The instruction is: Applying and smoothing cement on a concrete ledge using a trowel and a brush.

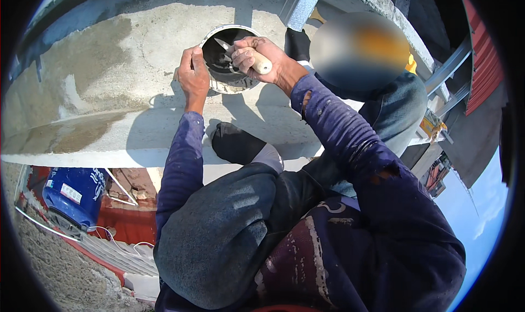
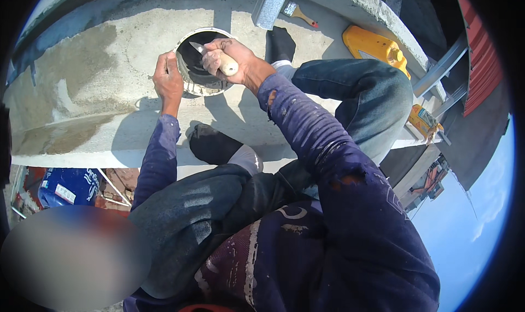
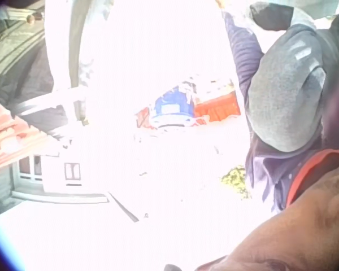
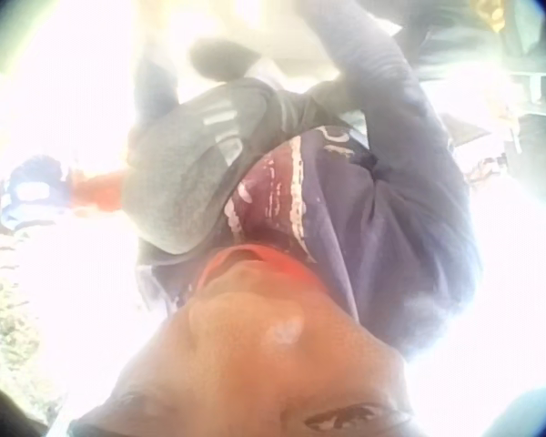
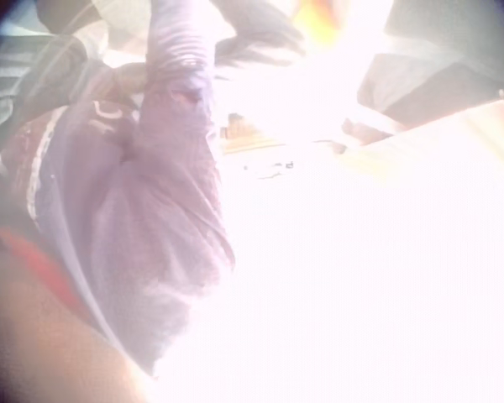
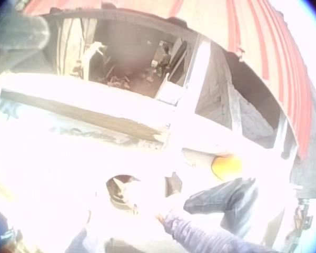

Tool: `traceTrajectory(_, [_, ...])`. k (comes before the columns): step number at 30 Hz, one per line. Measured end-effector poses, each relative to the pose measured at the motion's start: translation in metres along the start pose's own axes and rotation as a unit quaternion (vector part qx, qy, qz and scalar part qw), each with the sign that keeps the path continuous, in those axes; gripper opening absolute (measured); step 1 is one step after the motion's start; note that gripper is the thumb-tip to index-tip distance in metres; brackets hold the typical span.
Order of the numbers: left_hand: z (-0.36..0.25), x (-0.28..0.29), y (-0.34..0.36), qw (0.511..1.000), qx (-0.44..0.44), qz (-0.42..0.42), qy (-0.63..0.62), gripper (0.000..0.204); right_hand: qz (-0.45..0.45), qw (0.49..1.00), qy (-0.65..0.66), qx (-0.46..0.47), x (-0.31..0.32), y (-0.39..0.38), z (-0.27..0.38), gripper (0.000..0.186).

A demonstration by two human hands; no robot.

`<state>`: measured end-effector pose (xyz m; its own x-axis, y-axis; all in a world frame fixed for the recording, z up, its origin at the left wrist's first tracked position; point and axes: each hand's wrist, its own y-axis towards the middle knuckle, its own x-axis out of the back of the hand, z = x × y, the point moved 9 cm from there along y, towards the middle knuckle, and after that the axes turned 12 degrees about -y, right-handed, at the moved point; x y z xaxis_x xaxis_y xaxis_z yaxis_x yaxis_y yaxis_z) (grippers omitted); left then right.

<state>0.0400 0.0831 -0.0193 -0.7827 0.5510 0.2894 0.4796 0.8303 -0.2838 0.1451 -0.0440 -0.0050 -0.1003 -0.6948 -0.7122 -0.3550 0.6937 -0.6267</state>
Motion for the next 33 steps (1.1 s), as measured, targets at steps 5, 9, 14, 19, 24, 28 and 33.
traceTrajectory(5, [-0.007, -0.010, -0.017, 0.998, -0.036, -0.022, -0.050, 0.039, -0.249, 0.910, -0.332, 0.003, 0.019, -0.054, -0.013, 0.017])
traceTrajectory(9, [-0.008, -0.017, -0.041, 0.998, -0.017, -0.029, -0.057, 0.042, -0.365, 0.802, -0.473, -0.003, 0.025, -0.058, -0.006, 0.009])
traceTrajectory(14, [-0.011, -0.018, -0.043, 0.992, -0.020, 0.010, -0.125, 0.048, -0.207, 0.085, -0.956, 0.188, -0.029, -0.005, -0.013, 0.024])
traceTrajectory(19, [-0.008, -0.021, -0.041, 0.992, 0.008, 0.040, -0.120, 0.047, -0.336, 0.214, -0.907, 0.138, 0.014, -0.002, 0.002, 0.030])
traceTrajectory(24, [-0.009, -0.031, -0.045, 0.990, 0.020, 0.061, -0.123, 0.055, -0.202, 0.106, -0.958, 0.174, -0.008, -0.008, -0.007, 0.026])
traceTrajectory(28, [-0.002, -0.043, -0.055, 0.988, 0.046, 0.053, -0.137, 0.059, -0.177, 0.045, -0.961, 0.210, -0.017, -0.017, -0.004, 0.023])
traceTrajectory(33, [-0.001, -0.041, -0.064, 0.990, 0.006, 0.043, -0.134, 0.062, -0.123, 0.007, -0.979, 0.159, -0.002, -0.009, -0.019, 0.024])
